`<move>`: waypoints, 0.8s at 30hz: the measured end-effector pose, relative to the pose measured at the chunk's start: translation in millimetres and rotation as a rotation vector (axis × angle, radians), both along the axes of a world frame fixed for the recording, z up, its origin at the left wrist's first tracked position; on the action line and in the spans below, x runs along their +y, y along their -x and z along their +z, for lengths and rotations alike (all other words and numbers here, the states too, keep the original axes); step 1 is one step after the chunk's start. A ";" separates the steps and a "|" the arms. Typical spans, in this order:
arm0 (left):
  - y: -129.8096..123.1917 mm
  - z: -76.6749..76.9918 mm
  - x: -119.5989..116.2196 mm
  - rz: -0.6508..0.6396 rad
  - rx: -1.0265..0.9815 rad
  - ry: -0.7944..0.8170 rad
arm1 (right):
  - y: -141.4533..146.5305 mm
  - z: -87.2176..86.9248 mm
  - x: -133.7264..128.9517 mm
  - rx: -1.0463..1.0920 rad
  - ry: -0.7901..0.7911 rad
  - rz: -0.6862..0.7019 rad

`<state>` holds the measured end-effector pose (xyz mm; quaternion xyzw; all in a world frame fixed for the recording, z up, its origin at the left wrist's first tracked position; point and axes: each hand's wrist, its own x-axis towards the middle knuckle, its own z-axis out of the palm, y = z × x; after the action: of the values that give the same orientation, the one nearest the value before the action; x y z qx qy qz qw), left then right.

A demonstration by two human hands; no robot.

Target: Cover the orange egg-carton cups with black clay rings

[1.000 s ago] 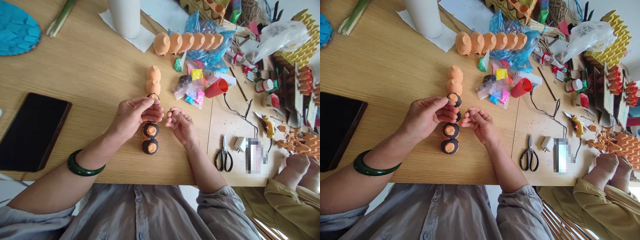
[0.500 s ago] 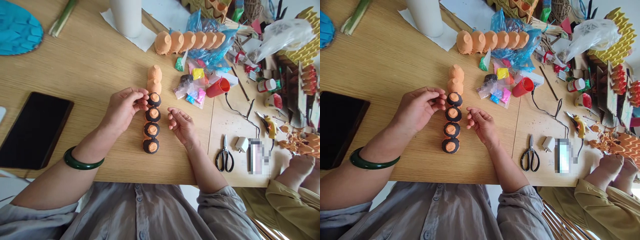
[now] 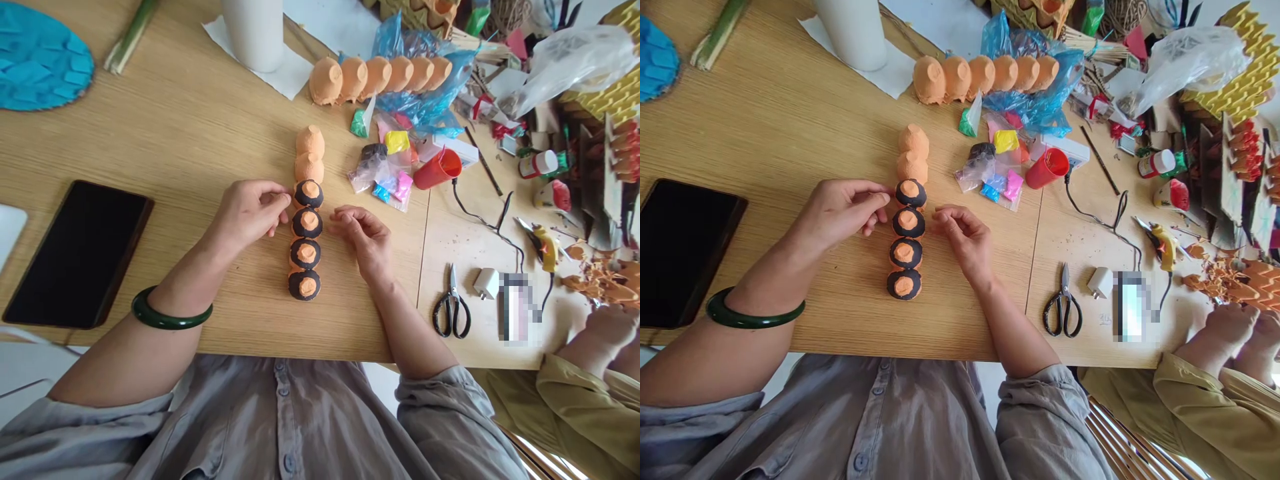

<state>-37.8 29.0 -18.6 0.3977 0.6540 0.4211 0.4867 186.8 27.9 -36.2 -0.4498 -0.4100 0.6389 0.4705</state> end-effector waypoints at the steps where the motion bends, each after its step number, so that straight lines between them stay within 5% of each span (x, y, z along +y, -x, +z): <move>1: -0.6 0.9 0.3 0.000 0.001 -0.002 | 1.4 -0.6 -1.6 -0.020 -0.032 -0.003; 7: -4.1 1.9 -0.2 -0.060 -0.028 -0.007 | 5.2 -4.2 -4.4 -0.027 -0.057 0.110; 15: -14.2 5.0 -3.3 -0.090 -0.339 -0.026 | 0.4 -1.4 -0.1 0.183 -0.019 0.088; 24: -17.6 -0.7 -4.6 -0.170 -0.563 -0.066 | -1.7 -1.5 0.5 0.105 -0.022 0.041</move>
<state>-20.3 24.4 -19.3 0.3340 0.4436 0.4936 0.6693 188.5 28.4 -37.7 -0.4020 -0.4007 0.6666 0.4831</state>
